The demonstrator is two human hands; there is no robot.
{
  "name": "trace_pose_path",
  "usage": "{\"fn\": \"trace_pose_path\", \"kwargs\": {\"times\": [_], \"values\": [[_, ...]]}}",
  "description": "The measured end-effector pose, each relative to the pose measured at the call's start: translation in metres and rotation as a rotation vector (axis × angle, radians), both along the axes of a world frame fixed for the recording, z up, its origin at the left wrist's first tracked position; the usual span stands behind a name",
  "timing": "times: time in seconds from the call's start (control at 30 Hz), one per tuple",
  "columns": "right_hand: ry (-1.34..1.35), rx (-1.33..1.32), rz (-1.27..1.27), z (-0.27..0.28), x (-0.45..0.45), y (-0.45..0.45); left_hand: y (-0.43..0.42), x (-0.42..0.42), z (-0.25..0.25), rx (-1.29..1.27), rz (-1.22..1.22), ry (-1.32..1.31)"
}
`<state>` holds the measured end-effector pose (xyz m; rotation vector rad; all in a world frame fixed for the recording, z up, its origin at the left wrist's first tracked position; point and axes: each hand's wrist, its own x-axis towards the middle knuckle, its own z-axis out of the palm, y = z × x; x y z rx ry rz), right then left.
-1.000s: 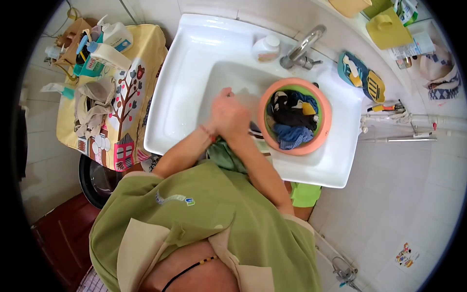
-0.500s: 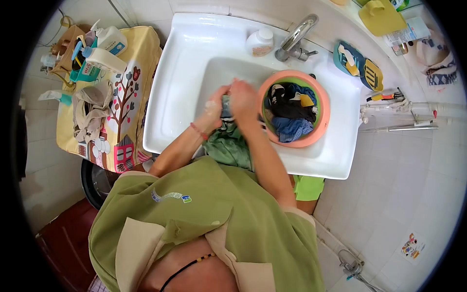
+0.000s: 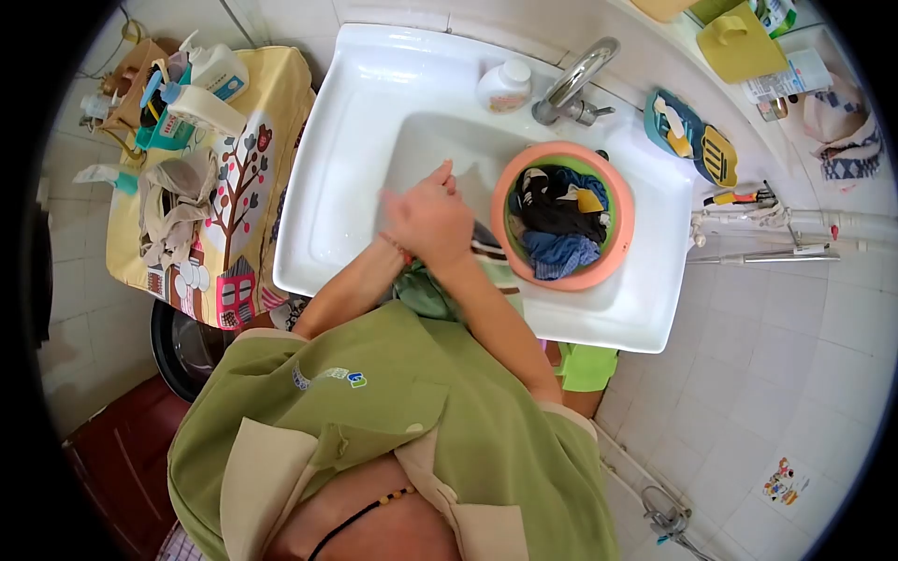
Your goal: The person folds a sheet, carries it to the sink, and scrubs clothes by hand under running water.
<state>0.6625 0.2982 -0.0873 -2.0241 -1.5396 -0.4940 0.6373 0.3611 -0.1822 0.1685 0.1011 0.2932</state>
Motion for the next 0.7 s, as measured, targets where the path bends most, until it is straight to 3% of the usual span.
{"fn": "trace_pose_path", "kwargs": {"times": [0.03, 0.1, 0.13, 0.17, 0.2, 0.23, 0.3, 0.33, 0.37, 0.43, 0.53, 0.57, 0.63, 0.7], "values": [[0.177, -0.108, -0.111, -0.004, 0.017, 0.0, 0.0, 0.002, 0.0, -0.007, -0.034, 0.044], [0.551, -0.321, -0.349, -0.01, 0.049, -0.003, -0.012, -0.01, 0.073, 0.158, 0.039, 0.659], [0.41, -0.153, -0.198, -0.021, 0.045, -0.007, -0.016, -0.011, 0.071, 0.221, 0.112, 0.689], [0.255, 0.017, -0.042, -0.032, 0.046, -0.007, -0.016, -0.006, 0.068, 0.285, 0.195, 0.706], [0.094, 0.179, 0.118, -0.011, 0.039, -0.002, -0.016, -0.002, 0.061, 0.341, 0.281, 0.721], [0.276, 0.085, -0.048, 0.009, 0.011, -0.004, -0.012, -0.003, 0.039, 0.105, 0.169, 0.524], [0.186, 0.126, 0.076, 0.016, 0.007, -0.001, -0.007, -0.01, 0.005, 0.17, 0.149, 0.084], [0.143, 0.148, 0.137, 0.017, 0.006, 0.0, -0.007, -0.01, -0.004, 0.227, 0.139, 0.097], [0.103, 0.053, 0.031, 0.007, 0.019, -0.001, -0.006, -0.011, 0.001, 0.285, 0.129, 0.11], [0.027, -0.139, -0.185, -0.021, 0.056, -0.005, -0.008, -0.009, 0.063, 0.446, 0.103, 0.603], [0.022, -0.003, -0.017, -0.007, 0.038, -0.002, -0.011, 0.003, 0.063, 0.422, 0.254, 0.713], [0.098, 0.051, 0.013, 0.004, 0.021, 0.0, -0.005, -0.003, 0.018, 0.152, 0.122, 0.345], [0.138, 0.125, 0.103, 0.014, -0.004, 0.003, -0.024, -0.015, 0.093, 1.089, 0.182, 0.945], [0.094, 0.048, 0.047, -0.001, 0.021, 0.002, -0.023, -0.013, 0.104, 1.146, 0.151, 1.058]]}}
